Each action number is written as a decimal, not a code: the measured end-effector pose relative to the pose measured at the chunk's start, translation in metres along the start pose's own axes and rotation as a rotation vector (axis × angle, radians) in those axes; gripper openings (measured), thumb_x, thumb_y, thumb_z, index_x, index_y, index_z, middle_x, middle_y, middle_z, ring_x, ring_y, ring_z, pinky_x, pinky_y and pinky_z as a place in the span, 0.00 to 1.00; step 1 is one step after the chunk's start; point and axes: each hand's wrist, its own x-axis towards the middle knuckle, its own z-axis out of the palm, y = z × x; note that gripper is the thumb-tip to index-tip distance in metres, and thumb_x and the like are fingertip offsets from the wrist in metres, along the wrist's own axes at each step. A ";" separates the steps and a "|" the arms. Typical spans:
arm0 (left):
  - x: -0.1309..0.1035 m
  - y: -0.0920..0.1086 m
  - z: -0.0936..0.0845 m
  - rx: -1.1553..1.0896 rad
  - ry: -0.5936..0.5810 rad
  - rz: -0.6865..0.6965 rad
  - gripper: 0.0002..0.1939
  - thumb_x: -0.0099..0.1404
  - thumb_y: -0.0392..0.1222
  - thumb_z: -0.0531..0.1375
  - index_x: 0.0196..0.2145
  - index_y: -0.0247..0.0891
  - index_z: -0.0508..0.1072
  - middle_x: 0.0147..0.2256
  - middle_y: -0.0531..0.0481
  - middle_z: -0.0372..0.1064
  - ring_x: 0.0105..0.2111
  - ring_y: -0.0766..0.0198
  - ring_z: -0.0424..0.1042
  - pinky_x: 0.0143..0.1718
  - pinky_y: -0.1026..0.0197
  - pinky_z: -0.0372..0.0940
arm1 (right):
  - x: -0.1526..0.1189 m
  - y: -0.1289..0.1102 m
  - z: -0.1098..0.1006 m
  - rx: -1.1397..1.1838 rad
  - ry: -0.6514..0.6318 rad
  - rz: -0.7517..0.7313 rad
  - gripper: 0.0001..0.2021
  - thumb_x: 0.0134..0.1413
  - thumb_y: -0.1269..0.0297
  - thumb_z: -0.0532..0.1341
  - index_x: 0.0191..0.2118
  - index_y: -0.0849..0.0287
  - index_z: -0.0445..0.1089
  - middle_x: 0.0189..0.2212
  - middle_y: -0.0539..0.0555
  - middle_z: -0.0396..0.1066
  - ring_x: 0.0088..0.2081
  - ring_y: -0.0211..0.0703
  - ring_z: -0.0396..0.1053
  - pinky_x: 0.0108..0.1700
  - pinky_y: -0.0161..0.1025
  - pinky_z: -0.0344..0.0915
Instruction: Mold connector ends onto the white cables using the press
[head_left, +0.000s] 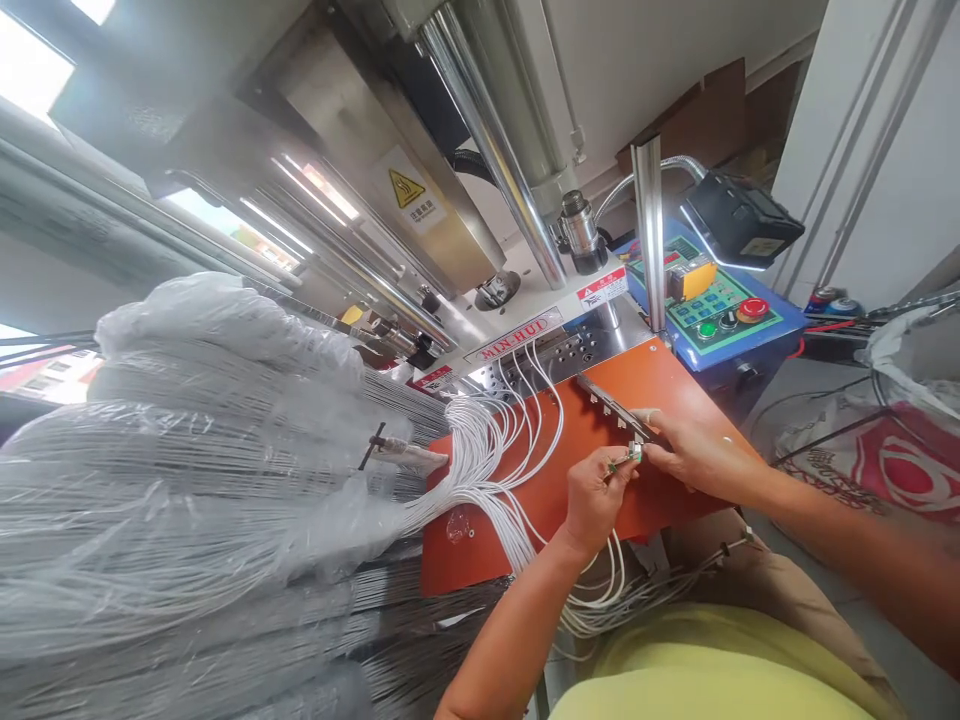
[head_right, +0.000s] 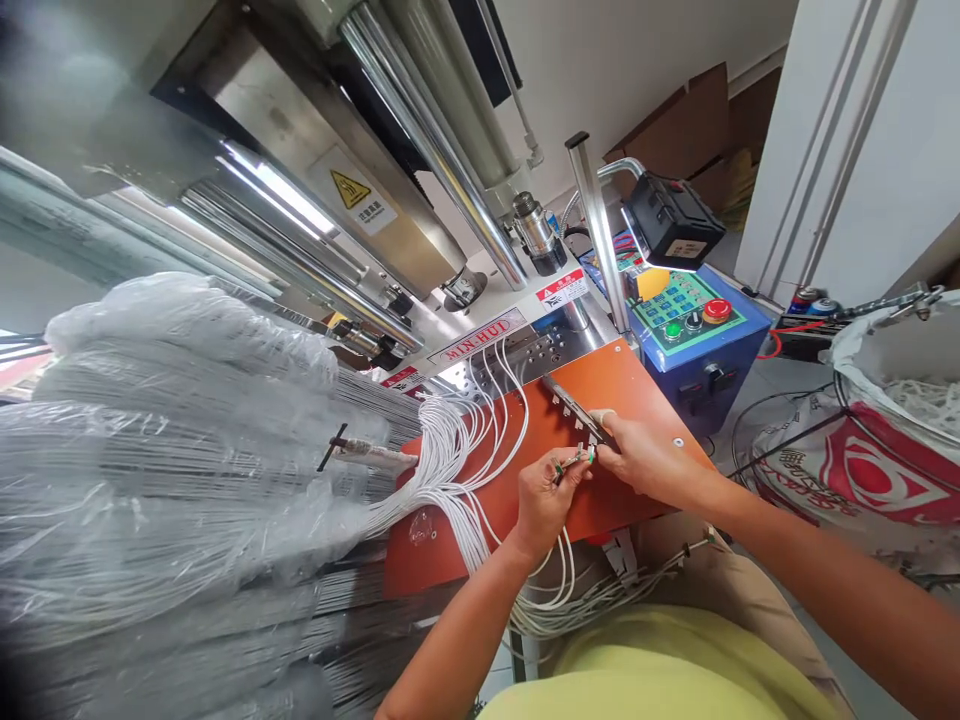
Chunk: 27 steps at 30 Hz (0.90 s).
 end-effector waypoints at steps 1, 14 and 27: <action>0.000 -0.001 0.001 0.010 0.013 0.020 0.09 0.67 0.44 0.59 0.39 0.38 0.76 0.32 0.49 0.76 0.31 0.65 0.75 0.38 0.64 0.68 | 0.000 0.001 0.000 -0.016 0.005 0.003 0.18 0.59 0.62 0.51 0.54 0.56 0.60 0.23 0.45 0.65 0.18 0.35 0.62 0.20 0.32 0.54; -0.001 -0.002 0.000 0.079 0.036 0.108 0.08 0.67 0.41 0.58 0.40 0.39 0.77 0.34 0.49 0.78 0.35 0.64 0.76 0.40 0.64 0.68 | 0.003 0.007 0.006 -0.044 0.066 -0.038 0.20 0.59 0.62 0.53 0.57 0.55 0.61 0.30 0.49 0.72 0.21 0.36 0.62 0.24 0.34 0.53; 0.000 -0.006 0.002 0.116 0.065 0.114 0.08 0.66 0.42 0.59 0.40 0.40 0.78 0.36 0.48 0.78 0.36 0.63 0.76 0.41 0.63 0.68 | 0.004 0.005 0.007 -0.114 0.126 -0.093 0.18 0.59 0.62 0.54 0.54 0.56 0.63 0.37 0.54 0.75 0.33 0.44 0.69 0.32 0.35 0.58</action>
